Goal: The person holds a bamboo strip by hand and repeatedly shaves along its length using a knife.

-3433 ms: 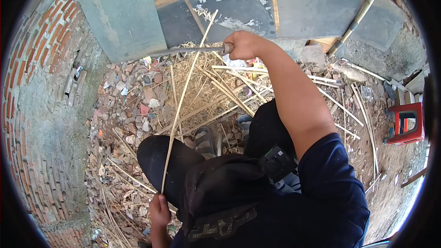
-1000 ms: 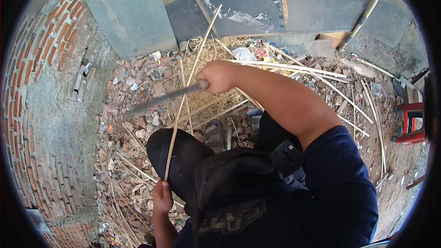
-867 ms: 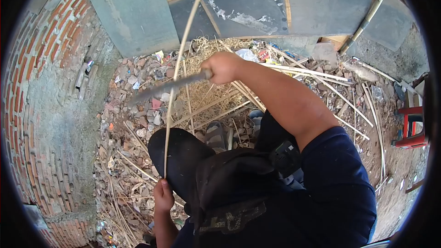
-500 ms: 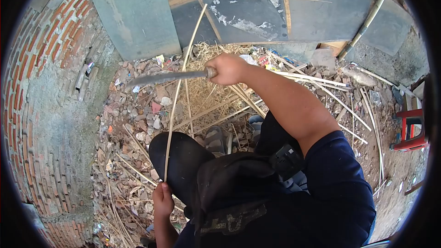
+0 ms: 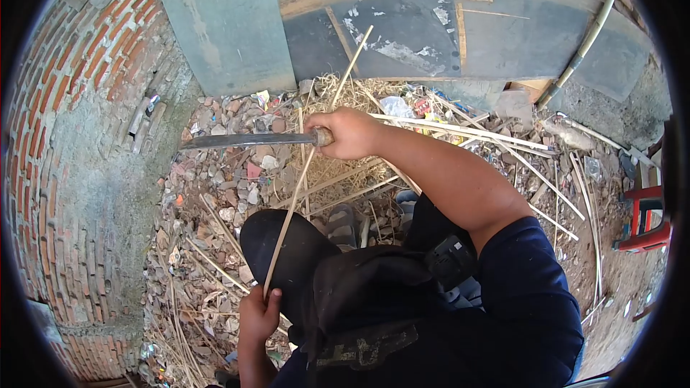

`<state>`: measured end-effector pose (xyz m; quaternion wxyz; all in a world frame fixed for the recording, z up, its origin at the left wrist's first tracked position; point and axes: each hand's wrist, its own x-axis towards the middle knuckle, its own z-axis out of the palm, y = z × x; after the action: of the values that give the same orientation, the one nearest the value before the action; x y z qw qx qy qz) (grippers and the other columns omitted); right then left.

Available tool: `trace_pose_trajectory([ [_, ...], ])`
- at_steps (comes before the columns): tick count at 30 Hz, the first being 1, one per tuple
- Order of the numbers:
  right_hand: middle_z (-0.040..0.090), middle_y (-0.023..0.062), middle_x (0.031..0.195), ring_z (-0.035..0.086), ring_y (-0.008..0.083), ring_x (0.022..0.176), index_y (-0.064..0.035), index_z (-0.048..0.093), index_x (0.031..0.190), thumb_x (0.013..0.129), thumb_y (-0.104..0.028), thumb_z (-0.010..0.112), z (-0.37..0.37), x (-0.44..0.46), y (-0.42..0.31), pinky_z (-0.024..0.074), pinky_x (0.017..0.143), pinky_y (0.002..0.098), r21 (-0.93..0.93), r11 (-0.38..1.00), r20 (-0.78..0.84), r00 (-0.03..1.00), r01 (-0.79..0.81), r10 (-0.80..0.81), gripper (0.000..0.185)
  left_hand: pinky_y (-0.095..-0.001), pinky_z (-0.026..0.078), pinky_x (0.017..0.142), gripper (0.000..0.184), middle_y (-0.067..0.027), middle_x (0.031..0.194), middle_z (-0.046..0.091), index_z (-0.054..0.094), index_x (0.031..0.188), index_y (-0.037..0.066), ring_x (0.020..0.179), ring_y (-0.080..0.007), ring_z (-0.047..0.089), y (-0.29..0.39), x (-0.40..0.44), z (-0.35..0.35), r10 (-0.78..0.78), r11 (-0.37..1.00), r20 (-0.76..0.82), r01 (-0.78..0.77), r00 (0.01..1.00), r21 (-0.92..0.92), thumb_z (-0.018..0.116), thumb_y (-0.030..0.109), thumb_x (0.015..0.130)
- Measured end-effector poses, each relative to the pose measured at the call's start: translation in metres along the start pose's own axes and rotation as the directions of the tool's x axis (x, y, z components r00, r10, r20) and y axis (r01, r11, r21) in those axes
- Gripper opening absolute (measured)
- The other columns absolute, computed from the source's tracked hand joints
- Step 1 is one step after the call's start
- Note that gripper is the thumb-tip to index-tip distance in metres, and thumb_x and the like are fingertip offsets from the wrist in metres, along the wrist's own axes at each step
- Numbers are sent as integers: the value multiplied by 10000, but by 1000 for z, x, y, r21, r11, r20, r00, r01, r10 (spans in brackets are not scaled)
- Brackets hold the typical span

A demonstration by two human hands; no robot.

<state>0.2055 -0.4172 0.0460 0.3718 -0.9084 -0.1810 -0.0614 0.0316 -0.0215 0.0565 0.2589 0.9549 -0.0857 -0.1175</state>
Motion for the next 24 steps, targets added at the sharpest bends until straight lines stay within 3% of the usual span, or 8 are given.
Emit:
trace_pose_trajectory([
  [4,699,185,834,696,378,867,-115,693,1078,803,-256,724,-11,0,-1,543,772,495,-59,992,82,990,-108,112,311,-415,471,552,366,-153,631,618,589,858,8,587,-333,649,-1,3,0,13,999,-38,-11,999,42,705,343,951],
  [10,713,178,869,698,380,878,-100,696,1035,802,-277,715,-20,-1,13,546,777,502,-179,974,59,986,-141,154,293,-411,508,607,296,-147,728,675,588,983,24,653,-324,676,-30,-16,-4,7,998,-126,0,992,59,721,283,932],
  [13,683,168,747,688,376,759,-100,692,987,782,-258,735,-19,-3,27,534,700,490,-141,985,-16,995,-95,94,262,-427,505,635,233,-184,728,658,598,998,12,684,-345,676,-55,-36,-5,-68,994,-94,76,993,79,681,222,942],
  [16,691,166,772,690,373,779,-97,694,980,778,-253,734,-27,-6,26,535,704,490,-192,973,-5,991,-131,133,259,-440,502,606,201,-184,700,652,606,969,16,650,-369,669,-78,-53,-6,-107,986,-144,124,984,112,680,200,933],
  [20,714,156,866,699,370,894,-116,663,1101,785,-252,720,-29,-5,26,546,794,490,-214,962,-12,985,-171,172,349,-448,490,565,175,-169,649,638,615,918,17,591,-371,651,-90,-62,-5,-95,975,-154,123,984,187,675,181,927],
  [21,715,154,866,700,368,897,-122,651,1126,783,-248,721,-30,-6,26,546,795,490,-204,962,-35,984,-179,176,372,-424,471,552,212,-164,637,612,602,880,16,555,-330,607,-77,-60,-5,-136,978,-137,155,981,138,657,207,954],
  [24,716,151,873,702,364,901,-137,615,1187,778,-235,721,-40,-8,12,546,795,490,-200,954,-53,975,-223,217,434,-395,442,548,285,-147,627,569,574,862,18,548,-260,549,-78,-55,4,-37,999,-78,34,996,-42,617,265,997],
])
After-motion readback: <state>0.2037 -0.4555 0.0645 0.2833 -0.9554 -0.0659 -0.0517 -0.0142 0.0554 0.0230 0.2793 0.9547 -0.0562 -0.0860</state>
